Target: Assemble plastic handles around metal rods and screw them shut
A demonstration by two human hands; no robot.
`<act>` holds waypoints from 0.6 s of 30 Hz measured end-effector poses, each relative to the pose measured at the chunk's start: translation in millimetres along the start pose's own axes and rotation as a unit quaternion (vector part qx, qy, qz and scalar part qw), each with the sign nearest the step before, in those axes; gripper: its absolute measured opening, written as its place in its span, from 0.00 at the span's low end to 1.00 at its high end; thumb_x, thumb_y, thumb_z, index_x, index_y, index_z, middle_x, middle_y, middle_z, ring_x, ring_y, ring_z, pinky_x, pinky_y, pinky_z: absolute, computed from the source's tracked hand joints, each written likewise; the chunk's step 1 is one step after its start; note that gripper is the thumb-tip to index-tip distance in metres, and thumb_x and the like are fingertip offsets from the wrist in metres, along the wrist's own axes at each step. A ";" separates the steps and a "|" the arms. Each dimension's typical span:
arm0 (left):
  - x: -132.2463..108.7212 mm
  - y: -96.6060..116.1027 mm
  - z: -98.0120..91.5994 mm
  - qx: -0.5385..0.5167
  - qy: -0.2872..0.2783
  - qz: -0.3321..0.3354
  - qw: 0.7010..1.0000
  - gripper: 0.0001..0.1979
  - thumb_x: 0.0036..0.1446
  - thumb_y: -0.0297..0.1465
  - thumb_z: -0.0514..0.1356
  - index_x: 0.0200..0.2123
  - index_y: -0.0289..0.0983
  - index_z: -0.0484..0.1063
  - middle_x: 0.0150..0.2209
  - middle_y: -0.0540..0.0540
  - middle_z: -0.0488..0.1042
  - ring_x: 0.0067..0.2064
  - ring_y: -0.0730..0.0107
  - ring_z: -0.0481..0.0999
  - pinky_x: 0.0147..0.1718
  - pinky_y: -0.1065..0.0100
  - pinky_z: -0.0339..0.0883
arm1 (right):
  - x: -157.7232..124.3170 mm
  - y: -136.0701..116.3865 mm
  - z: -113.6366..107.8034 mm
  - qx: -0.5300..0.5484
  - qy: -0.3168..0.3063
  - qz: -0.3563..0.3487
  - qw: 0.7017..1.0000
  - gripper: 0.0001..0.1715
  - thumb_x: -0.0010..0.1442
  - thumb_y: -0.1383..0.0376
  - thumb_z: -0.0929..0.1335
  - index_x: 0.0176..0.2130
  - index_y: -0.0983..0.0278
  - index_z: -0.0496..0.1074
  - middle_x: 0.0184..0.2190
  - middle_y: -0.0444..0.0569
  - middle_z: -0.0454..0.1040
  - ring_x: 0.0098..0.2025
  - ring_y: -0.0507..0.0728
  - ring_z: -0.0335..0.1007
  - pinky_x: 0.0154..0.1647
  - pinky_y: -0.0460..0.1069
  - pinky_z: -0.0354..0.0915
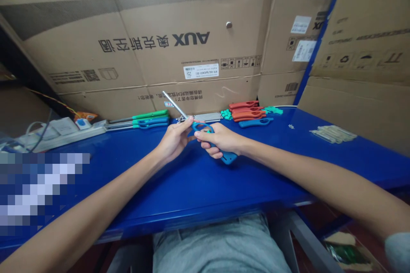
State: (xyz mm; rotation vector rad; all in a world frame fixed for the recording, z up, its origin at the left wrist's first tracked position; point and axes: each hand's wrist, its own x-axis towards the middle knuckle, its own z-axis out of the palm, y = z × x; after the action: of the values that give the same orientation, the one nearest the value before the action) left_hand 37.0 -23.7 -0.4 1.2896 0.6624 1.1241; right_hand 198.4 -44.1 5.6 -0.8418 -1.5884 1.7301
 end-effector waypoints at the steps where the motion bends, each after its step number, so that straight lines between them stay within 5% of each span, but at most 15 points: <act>1: -0.2 0.1 0.3 -0.001 0.000 0.000 1.000 0.17 0.49 0.42 0.67 0.35 0.32 0.79 0.32 0.43 0.79 0.32 0.67 0.74 0.32 0.67 0.66 | -0.1 -0.2 0.4 0.020 -0.010 0.006 1.000 0.19 0.57 0.57 0.71 0.28 0.64 0.60 0.16 0.35 0.59 0.13 0.42 0.49 0.10 0.39 0.51; 5: 0.0 -1.2 2.5 -0.009 0.026 0.000 1.000 0.18 0.47 0.41 0.68 0.34 0.32 0.79 0.32 0.43 0.79 0.31 0.68 0.74 0.31 0.67 0.65 | 0.2 -0.6 3.1 0.044 -0.021 0.009 0.999 0.18 0.57 0.56 0.70 0.29 0.64 0.60 0.16 0.35 0.59 0.13 0.42 0.48 0.10 0.39 0.50; 9: 2.3 -6.9 3.9 -0.003 0.074 0.008 0.997 0.16 0.46 0.40 0.69 0.32 0.32 0.78 0.34 0.42 0.79 0.37 0.63 0.76 0.32 0.67 0.66 | 4.4 4.3 6.9 -0.075 0.064 -0.034 0.995 0.16 0.60 0.60 0.67 0.28 0.63 0.58 0.16 0.35 0.57 0.12 0.43 0.49 0.10 0.40 0.52; 18: 4.2 -8.0 -4.4 0.017 0.028 0.002 0.999 0.17 0.46 0.40 0.69 0.35 0.33 0.78 0.38 0.41 0.79 0.41 0.59 0.76 0.37 0.64 0.69 | 10.7 16.6 0.9 -0.360 0.167 -0.165 0.903 0.10 0.62 0.63 0.62 0.29 0.64 0.66 0.17 0.41 0.63 0.19 0.48 0.58 0.21 0.44 0.53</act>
State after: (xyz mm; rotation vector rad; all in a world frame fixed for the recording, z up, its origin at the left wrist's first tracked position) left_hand 36.8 -17.3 -8.2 1.2921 0.7227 1.1612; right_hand 190.8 -37.2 -11.2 -1.0557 -1.9955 0.6903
